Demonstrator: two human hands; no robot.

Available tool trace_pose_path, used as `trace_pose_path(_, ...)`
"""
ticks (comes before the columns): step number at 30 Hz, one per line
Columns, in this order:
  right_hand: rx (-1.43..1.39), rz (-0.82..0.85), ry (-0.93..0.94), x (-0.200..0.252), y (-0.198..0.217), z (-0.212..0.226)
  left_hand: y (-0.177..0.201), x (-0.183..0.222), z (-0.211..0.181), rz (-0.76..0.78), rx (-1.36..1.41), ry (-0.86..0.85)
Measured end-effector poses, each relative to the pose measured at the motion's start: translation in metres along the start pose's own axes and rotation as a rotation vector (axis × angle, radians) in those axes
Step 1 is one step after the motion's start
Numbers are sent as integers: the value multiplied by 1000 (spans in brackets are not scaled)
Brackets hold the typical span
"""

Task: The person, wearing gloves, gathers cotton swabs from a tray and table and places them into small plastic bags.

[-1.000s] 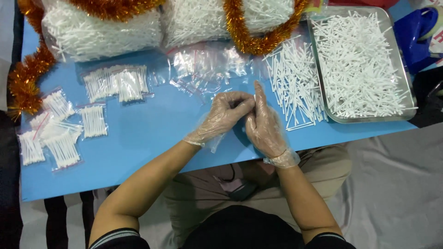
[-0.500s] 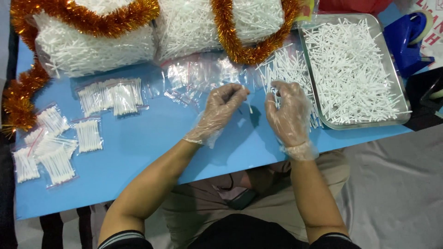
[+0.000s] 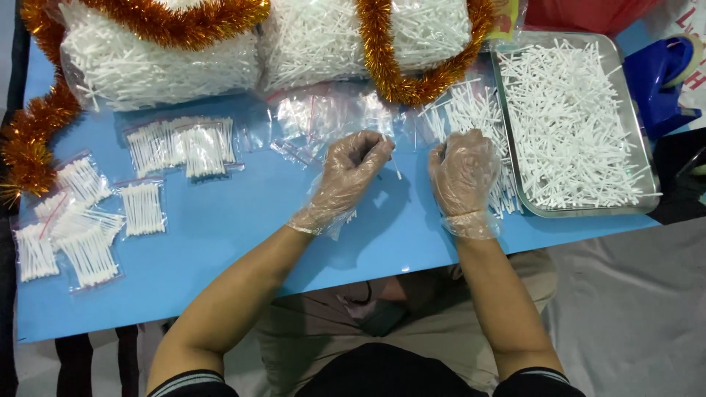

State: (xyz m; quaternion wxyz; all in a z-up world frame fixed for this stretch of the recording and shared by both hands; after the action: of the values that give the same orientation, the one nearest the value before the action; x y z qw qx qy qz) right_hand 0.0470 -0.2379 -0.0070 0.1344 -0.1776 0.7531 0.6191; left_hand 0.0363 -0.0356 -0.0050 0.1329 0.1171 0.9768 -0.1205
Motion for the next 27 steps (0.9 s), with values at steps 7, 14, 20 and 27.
trace_pose_path(7,32,-1,3,0,2,-1,1,-1,3,15,-32,-14)
trace_pose_path(14,-167,-97,8,-1,6,-7,1,-2,1,16,-52,-2)
trace_pose_path(20,-486,-144,27,2,38,0,1,0,1,9,-66,26)
trace_pose_path(27,-1258,248,-141,17,60,33,0,3,-10,20,-78,55)
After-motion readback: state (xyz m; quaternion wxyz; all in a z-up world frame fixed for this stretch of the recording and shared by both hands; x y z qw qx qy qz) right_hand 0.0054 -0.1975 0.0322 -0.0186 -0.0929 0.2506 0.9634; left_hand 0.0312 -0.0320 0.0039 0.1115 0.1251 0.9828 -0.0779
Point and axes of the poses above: each hand's wrist, its own x-axis away from the middle knuckle, its own y-axis out of the back of the hand, z = x × y, the point moved 3 cm from there along -x, towards the middle knuckle, and after that the axes turned 9 degrees about z, right-handed, at the moved point
